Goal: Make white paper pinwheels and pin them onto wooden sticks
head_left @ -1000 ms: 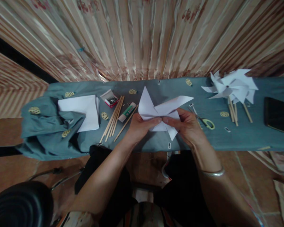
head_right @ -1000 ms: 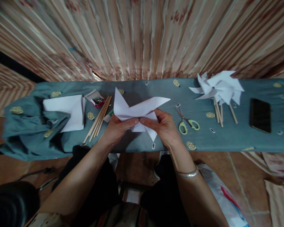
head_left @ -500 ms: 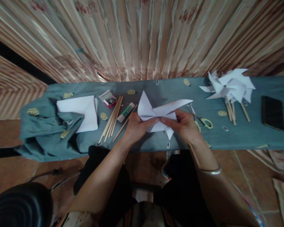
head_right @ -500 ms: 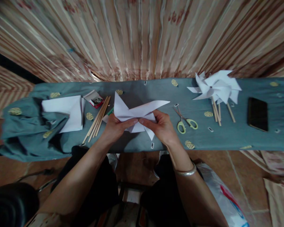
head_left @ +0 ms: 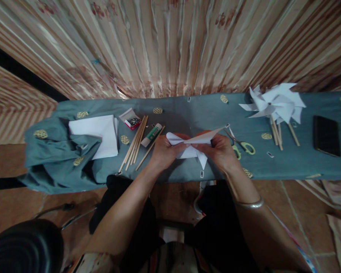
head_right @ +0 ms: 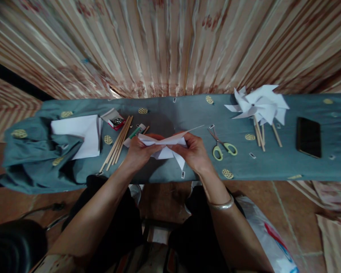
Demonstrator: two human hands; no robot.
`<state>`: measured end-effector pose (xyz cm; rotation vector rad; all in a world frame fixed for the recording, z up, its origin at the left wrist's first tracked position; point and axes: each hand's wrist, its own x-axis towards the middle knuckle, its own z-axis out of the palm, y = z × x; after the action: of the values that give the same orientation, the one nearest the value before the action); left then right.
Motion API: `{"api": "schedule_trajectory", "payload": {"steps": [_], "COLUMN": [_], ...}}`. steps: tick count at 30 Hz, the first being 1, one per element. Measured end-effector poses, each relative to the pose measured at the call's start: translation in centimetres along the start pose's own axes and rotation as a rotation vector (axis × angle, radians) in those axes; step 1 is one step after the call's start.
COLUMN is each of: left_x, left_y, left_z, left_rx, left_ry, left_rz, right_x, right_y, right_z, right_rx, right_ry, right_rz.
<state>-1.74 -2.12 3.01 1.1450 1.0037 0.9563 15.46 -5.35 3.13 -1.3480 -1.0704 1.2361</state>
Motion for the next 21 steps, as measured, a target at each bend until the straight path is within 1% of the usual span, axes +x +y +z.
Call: {"api": "schedule_trajectory", "payload": {"steps": [8,13,17,21], "left_x": [-0.04,-0.02,-0.10,-0.20], "left_y": [-0.21,-0.32,-0.57,-0.66], "left_z": [-0.05,-0.05,-0.02,0.03], "left_rx": [0.066,0.060,0.056,0.033], "left_ry": [0.006,0.020,0.069,0.057], "left_rz": [-0.002,-0.002,-0.001,-0.013], "right_x": [0.04,0.13,0.01,-0.11], "right_y": [-0.12,0.05,-0.20,-0.43], "right_z": [0.07,0.17,0.39,0.62], "right_rx": [0.007,0.020,0.047,0.083], "right_ry": [0.012,0.005,-0.007,-0.005], "right_rz": [0.023,0.019,0.065,0.085]}}
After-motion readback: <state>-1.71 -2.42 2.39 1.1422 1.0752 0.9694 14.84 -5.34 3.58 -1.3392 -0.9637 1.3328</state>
